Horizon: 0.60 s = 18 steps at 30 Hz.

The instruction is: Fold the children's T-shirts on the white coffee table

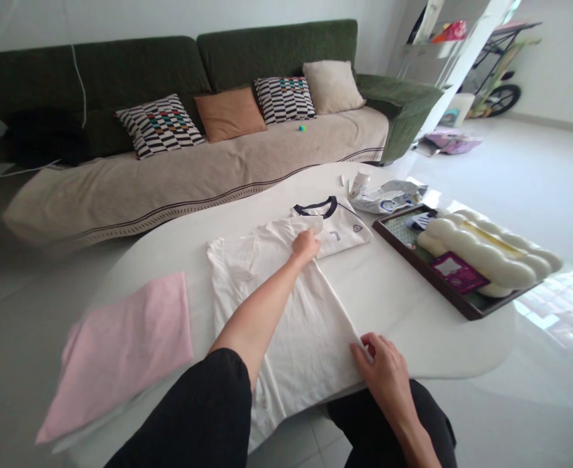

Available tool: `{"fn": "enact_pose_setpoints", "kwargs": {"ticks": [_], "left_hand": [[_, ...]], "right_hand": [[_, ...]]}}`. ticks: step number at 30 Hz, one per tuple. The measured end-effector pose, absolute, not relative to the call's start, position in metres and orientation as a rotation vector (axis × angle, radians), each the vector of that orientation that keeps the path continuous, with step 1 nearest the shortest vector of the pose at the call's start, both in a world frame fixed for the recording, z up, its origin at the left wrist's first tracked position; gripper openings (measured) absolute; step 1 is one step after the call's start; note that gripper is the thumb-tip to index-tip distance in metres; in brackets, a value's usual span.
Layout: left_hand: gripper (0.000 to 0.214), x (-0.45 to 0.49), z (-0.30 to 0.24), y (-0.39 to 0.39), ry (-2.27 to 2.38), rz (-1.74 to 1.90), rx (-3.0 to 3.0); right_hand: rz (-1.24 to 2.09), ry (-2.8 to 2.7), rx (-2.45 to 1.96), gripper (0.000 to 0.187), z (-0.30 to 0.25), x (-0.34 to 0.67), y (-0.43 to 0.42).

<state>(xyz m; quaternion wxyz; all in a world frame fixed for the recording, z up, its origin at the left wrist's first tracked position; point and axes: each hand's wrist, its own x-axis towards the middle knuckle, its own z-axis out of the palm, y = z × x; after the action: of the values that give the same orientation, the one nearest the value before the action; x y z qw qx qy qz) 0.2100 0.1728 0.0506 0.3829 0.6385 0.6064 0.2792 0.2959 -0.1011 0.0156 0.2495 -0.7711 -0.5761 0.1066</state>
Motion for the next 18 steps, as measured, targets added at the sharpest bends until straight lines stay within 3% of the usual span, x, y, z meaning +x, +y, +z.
{"fn": "enact_pose_setpoints", "kwargs": {"ticks": [3, 7, 11, 14, 18], "left_hand": [[0.008, 0.179, 0.056, 0.181, 1.516, 0.792, 1.479], [0.015, 0.108, 0.067, 0.177, 1.483, 0.894, 1.223], [0.012, 0.037, 0.06, 0.155, 1.483, 0.929, 1.038], [0.015, 0.012, 0.047, 0.147, 1.471, 0.938, 0.976], [0.046, 0.015, 0.039, 0.152, 1.454, 0.978, 0.971]], "right_hand": [[0.34, -1.496, -1.969, 0.017, 0.032, 0.285, -0.103], [0.42, -1.65, -1.676, 0.016, 0.05, 0.252, -0.113], [0.477, -2.138, -1.397, 0.048, 0.043, 0.216, -0.124], [0.453, -2.327, -1.434, 0.074, 0.026, 0.204, -0.127], [0.421, -2.4, -1.512, 0.082, 0.02, 0.205, -0.13]]}}
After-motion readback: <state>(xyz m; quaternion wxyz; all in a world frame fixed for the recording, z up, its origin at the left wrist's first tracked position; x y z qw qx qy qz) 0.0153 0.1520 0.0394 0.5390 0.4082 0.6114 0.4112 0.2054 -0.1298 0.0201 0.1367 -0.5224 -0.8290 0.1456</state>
